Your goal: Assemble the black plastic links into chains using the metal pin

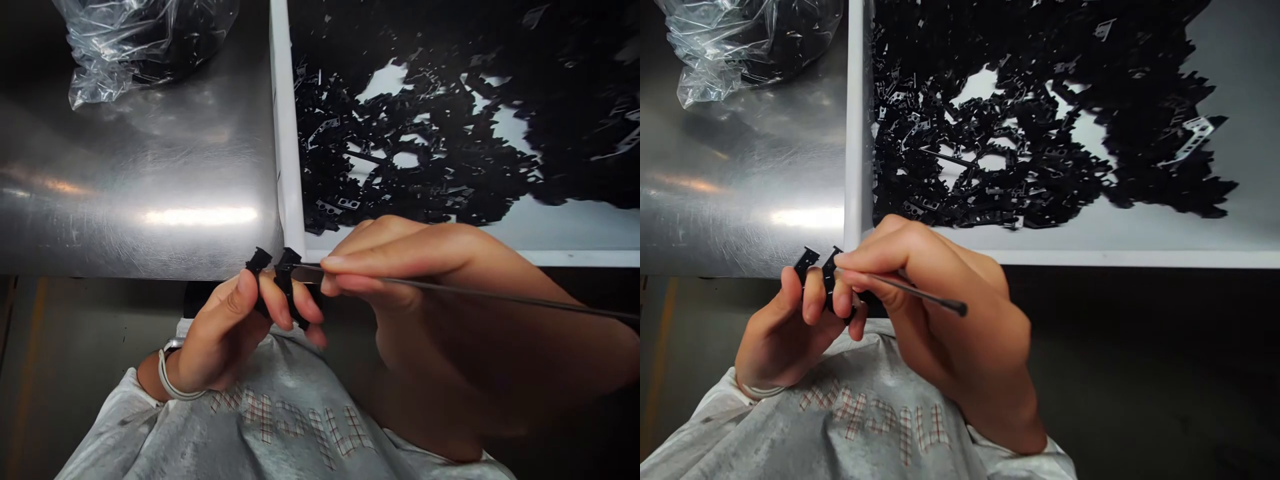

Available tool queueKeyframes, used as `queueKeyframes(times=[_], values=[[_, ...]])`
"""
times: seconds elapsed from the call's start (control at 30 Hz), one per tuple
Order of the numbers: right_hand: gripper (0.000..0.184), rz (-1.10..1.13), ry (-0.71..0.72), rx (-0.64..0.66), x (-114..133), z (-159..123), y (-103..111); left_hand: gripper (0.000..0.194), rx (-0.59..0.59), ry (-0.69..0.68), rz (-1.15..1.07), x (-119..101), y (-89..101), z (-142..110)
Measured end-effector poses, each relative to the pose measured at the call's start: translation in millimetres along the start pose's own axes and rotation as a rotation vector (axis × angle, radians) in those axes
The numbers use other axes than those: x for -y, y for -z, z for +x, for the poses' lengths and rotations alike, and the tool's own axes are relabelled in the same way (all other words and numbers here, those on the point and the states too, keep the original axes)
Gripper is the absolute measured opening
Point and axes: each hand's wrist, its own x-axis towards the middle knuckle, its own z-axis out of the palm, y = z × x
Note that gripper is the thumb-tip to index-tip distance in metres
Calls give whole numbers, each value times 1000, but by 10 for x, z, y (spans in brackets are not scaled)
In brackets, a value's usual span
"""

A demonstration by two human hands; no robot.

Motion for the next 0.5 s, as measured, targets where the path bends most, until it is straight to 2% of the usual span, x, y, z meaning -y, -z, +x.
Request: queueKeyframes(times=[0.07, 0.2, 0.37, 0.5], values=[[44, -25, -25, 46, 35, -7, 30, 41, -14, -4, 20, -4, -1, -3], [29, -38, 101, -42, 29, 9, 15, 41, -20, -2, 19, -17, -6, -9], [42, -191, 135, -86, -34, 48, -52, 36, 24, -8, -61, -24, 9, -18], [42, -128, 185, -103, -83, 57, -81, 35, 45, -5, -79, -33, 16, -27]])
